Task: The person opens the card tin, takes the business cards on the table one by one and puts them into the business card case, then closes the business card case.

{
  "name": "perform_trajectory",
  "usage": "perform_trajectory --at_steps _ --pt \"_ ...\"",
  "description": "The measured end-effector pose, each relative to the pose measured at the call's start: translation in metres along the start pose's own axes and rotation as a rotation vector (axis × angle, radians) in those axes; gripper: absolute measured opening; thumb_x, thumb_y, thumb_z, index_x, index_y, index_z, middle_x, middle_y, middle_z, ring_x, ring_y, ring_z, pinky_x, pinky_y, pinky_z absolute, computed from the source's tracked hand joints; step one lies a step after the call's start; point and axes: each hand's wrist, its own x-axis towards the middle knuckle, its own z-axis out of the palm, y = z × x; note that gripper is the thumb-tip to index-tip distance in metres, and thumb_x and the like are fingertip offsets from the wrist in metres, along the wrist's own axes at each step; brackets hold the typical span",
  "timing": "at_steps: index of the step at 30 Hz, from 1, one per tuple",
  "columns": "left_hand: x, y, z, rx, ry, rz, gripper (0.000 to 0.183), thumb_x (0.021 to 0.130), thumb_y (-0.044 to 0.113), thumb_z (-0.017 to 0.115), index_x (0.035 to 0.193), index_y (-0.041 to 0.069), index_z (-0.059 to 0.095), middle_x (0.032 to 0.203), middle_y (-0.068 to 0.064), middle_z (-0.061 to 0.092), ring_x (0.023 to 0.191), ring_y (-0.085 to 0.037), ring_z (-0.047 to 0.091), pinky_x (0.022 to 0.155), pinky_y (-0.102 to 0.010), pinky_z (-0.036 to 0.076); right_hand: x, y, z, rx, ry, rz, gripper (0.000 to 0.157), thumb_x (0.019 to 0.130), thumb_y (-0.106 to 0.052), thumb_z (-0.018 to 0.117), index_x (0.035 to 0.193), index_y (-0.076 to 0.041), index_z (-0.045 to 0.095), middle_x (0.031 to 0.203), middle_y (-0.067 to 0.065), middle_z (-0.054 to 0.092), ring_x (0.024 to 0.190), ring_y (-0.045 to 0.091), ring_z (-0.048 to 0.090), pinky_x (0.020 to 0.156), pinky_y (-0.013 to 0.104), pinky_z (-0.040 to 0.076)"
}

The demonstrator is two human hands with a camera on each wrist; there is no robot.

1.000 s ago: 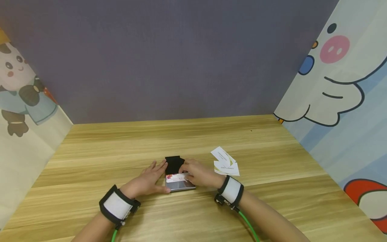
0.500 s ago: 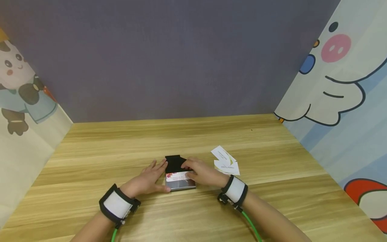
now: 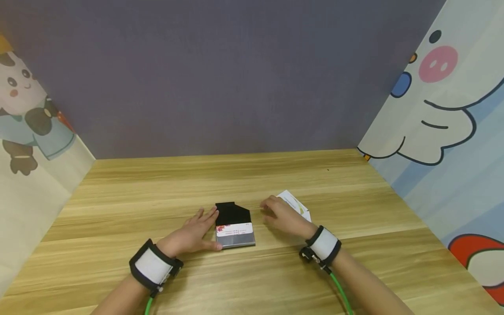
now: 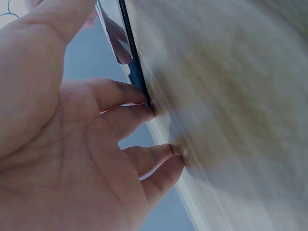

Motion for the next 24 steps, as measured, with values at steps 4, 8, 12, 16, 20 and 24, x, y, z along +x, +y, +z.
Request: perform_trajectory --at_steps 4,8,12,16,20,24 --pt "0.000 0.000 0.000 -0.004 -0.002 -0.004 0.093 0.076 0.048 0.064 0.141 -0.004 0.022 0.152 -0.021 0.014 0.131 -0.051 0.007 0.103 -0.071 0.014 -0.005 0.014 -0.007 -0.014 0.029 0.082 0.032 0.081 -0.011 0.065 0.108 0.004 0.057 0.101 0.013 0.058 0.093 0.025 0.053 0.081 0.042 0.051" --pt "0.000 0.000 -0.001 -0.007 -0.005 -0.006 0.093 0.076 0.048 0.064 0.141 -0.004 0.022 0.152 -0.020 0.014 0.131 -0.051 0.007 0.103 -0.071 0.014 -0.011 0.026 -0.015 -0.036 0.023 0.173 0.038 0.080 -0.011 0.066 0.111 0.008 0.054 0.105 0.017 0.055 0.095 0.029 0.049 0.082 0.045 0.050" --pt "0.000 0.000 -0.001 -0.005 -0.005 -0.004 0.093 0.076 0.049 0.064 0.141 -0.004 0.022 0.152 -0.020 0.013 0.132 -0.050 0.007 0.103 -0.071 0.014 -0.015 0.034 -0.020 -0.062 0.013 0.249 0.044 0.080 -0.010 0.066 0.115 0.011 0.050 0.113 0.025 0.051 0.101 0.036 0.046 0.086 0.050 0.047" --pt "-0.001 0.000 -0.001 -0.003 -0.004 -0.002 0.094 0.076 0.049 0.063 0.141 -0.004 0.022 0.152 -0.020 0.014 0.132 -0.050 0.007 0.103 -0.070 0.014 -0.017 0.042 -0.022 -0.084 0.022 0.299 0.046 0.080 -0.011 0.066 0.115 0.013 0.049 0.114 0.029 0.048 0.105 0.042 0.044 0.088 0.052 0.046" --pt "-0.001 0.000 -0.001 -0.003 -0.002 -0.001 0.094 0.076 0.049 0.063 0.141 -0.004 0.022 0.152 -0.021 0.014 0.131 -0.051 0.007 0.103 -0.070 0.014 -0.020 0.049 -0.023 -0.090 0.039 0.325 0.046 0.079 -0.012 0.067 0.113 0.013 0.049 0.110 0.028 0.049 0.100 0.042 0.044 0.083 0.051 0.048" --pt "-0.001 0.000 -0.001 -0.002 0.000 0.003 0.094 0.076 0.049 0.063 0.141 -0.004 0.022 0.151 -0.021 0.014 0.131 -0.051 0.007 0.103 -0.070 0.014 -0.023 0.052 -0.027 -0.079 0.039 0.338 0.045 0.078 -0.014 0.068 0.110 0.012 0.051 0.104 0.025 0.050 0.094 0.038 0.045 0.078 0.049 0.048"
